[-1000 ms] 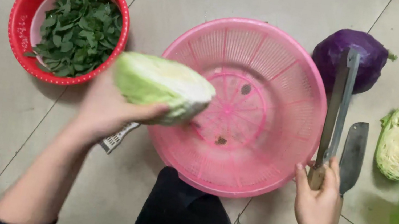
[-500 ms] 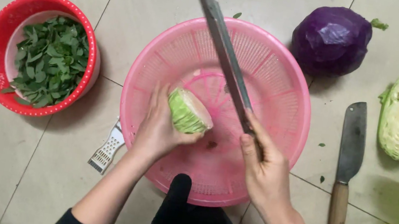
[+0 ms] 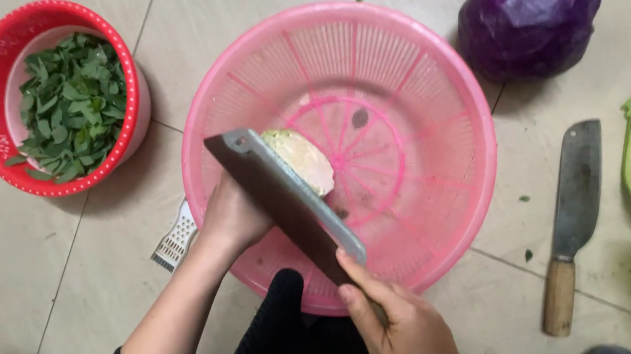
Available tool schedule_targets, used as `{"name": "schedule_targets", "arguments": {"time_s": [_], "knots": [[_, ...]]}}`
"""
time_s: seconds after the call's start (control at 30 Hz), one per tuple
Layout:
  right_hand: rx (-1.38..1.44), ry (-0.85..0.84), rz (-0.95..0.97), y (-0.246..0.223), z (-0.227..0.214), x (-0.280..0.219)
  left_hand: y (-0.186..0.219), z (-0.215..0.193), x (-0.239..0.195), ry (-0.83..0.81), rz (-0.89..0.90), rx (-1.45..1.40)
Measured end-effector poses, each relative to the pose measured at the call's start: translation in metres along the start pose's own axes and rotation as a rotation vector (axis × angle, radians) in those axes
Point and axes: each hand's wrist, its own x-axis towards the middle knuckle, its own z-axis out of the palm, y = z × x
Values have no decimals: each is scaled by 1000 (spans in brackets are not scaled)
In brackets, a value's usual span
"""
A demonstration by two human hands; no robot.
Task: The person cuts a green cabbage in half on the tiled floor using a knife. They then place a pink colander on the floor and proceed to shred one half of the cabbage into the colander using the knife.
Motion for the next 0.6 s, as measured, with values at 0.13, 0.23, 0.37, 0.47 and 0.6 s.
{"name": "schedule_targets", "arguments": {"time_s": [0.13, 0.23, 0.37, 0.47, 0.6], "knots": [[2, -15, 48, -24, 2, 27, -5, 3, -4, -15, -68, -42], [26, -57, 69, -25, 14, 69, -6, 4, -10, -4, -66, -31], [22, -96, 154, -46, -10, 31, -5, 2, 3, 15, 22, -32], [-119, -25, 99, -15, 4, 5, -5, 4, 4, 20, 79, -84], [-90, -93, 221, -44, -1, 62, 5, 2, 1, 35, 149, -131]]}}
